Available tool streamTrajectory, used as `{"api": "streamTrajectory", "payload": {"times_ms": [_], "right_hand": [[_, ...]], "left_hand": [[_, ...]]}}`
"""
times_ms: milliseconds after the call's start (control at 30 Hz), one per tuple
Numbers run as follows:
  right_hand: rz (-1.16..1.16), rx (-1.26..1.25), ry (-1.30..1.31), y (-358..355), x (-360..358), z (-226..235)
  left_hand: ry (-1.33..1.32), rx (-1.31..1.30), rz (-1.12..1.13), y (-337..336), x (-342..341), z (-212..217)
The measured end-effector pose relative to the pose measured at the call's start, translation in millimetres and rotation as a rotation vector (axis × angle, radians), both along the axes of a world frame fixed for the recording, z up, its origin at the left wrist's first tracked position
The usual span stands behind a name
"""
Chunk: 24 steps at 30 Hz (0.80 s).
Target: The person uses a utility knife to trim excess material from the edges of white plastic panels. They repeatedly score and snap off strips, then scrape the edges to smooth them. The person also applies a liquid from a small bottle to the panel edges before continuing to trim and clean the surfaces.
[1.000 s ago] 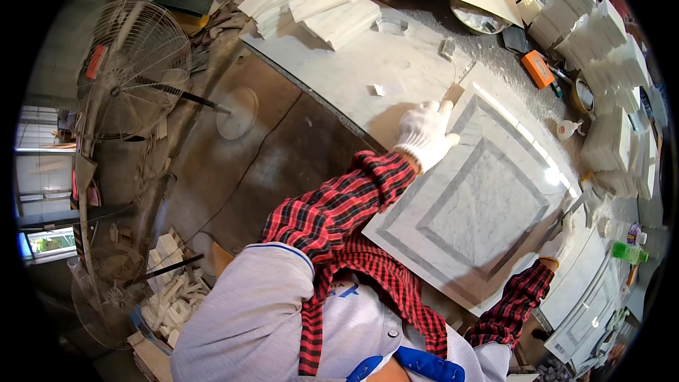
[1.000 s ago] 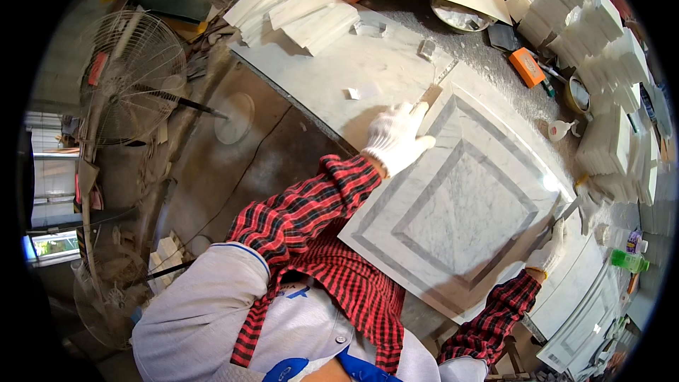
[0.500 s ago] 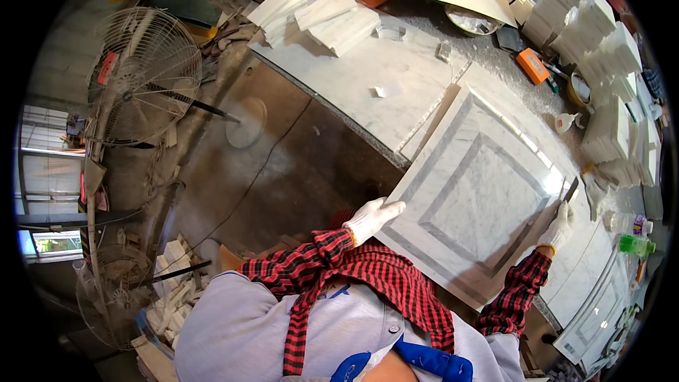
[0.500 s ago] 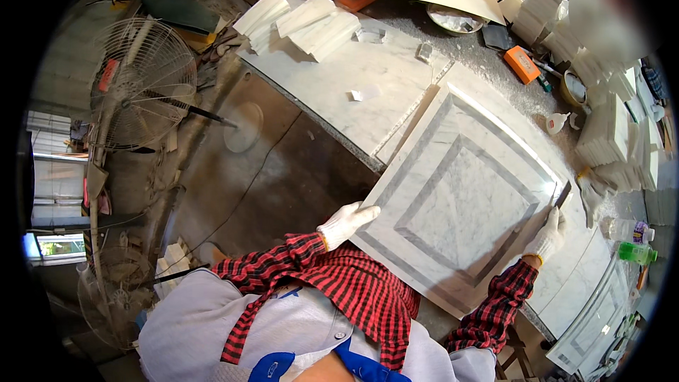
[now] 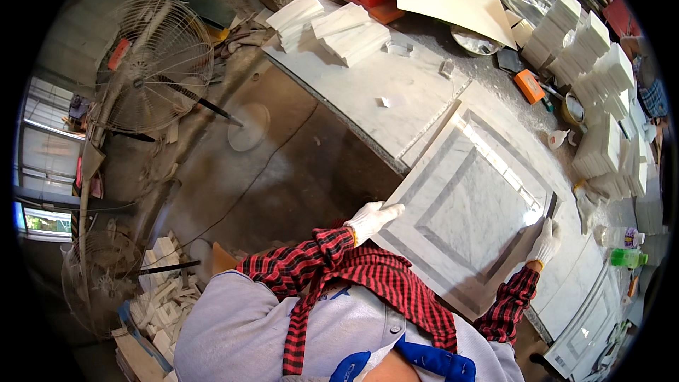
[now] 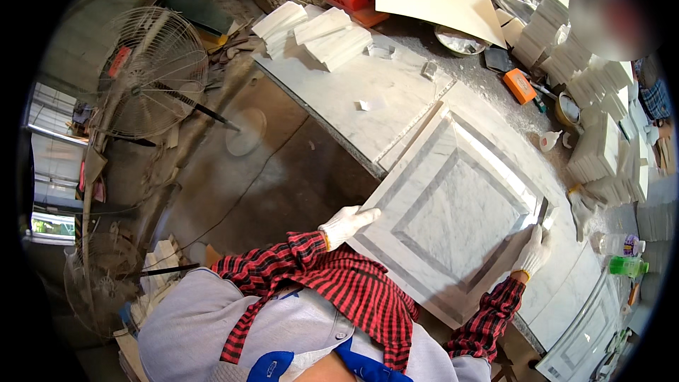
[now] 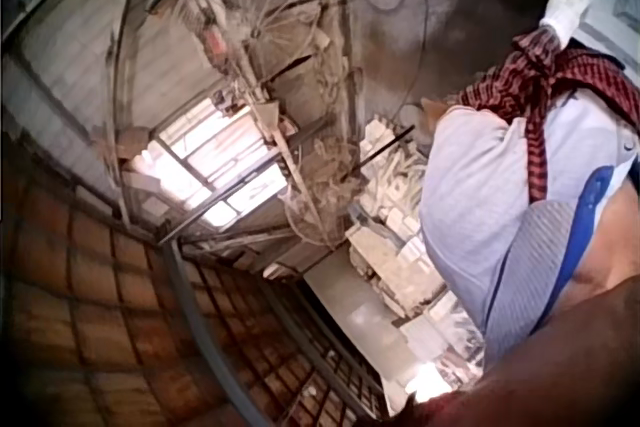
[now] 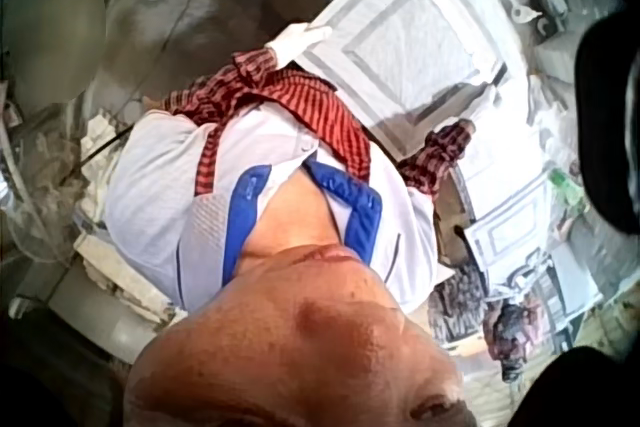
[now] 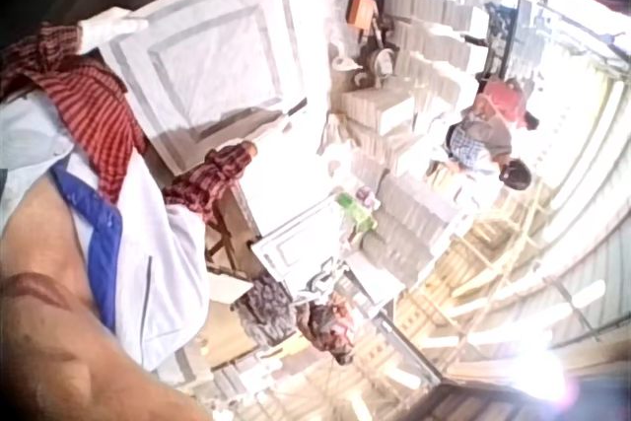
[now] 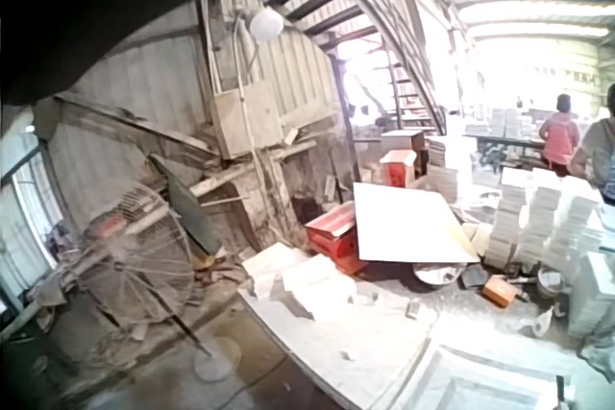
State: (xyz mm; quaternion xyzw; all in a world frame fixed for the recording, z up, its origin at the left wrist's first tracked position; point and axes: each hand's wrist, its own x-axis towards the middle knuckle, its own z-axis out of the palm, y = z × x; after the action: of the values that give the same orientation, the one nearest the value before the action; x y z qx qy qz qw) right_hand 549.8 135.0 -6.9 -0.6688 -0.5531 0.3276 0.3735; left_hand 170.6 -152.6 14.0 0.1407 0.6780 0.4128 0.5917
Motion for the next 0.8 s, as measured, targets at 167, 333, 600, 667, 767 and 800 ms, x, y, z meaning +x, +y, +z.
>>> {"api": "streamTrajectory", "payload": {"times_ms": [167,333,600,667,767,800], "right_hand": [[-0.191,0.032,-0.122,-28.0,-21.5,19.6],[-0.374,0.181,0.138,-76.1,3.1,23.5],[-0.507,0.066,-0.165,-177.4,-3.8,42.9],[-0.532,0.116,0.004,-174.2,-20.0,38.3],[-0.48,0.072,0.079,-163.3,-53.2,59.4],[-0.424,0.123,-0.011,-158.6,-65.3,63.9]], "left_hand": [[-0.037,-0.002,-0.034,1.9,-3.1,13.0],[-0.086,-0.058,-0.021,8.6,-4.7,20.3],[-0.235,-0.058,-0.037,3.7,38.4,14.1],[-0.296,-0.074,-0.065,2.2,59.8,9.2],[-0.427,-0.084,-0.185,-1.0,82.0,-2.9],[-0.393,-0.015,-0.265,-2.2,83.3,-10.2]]}}
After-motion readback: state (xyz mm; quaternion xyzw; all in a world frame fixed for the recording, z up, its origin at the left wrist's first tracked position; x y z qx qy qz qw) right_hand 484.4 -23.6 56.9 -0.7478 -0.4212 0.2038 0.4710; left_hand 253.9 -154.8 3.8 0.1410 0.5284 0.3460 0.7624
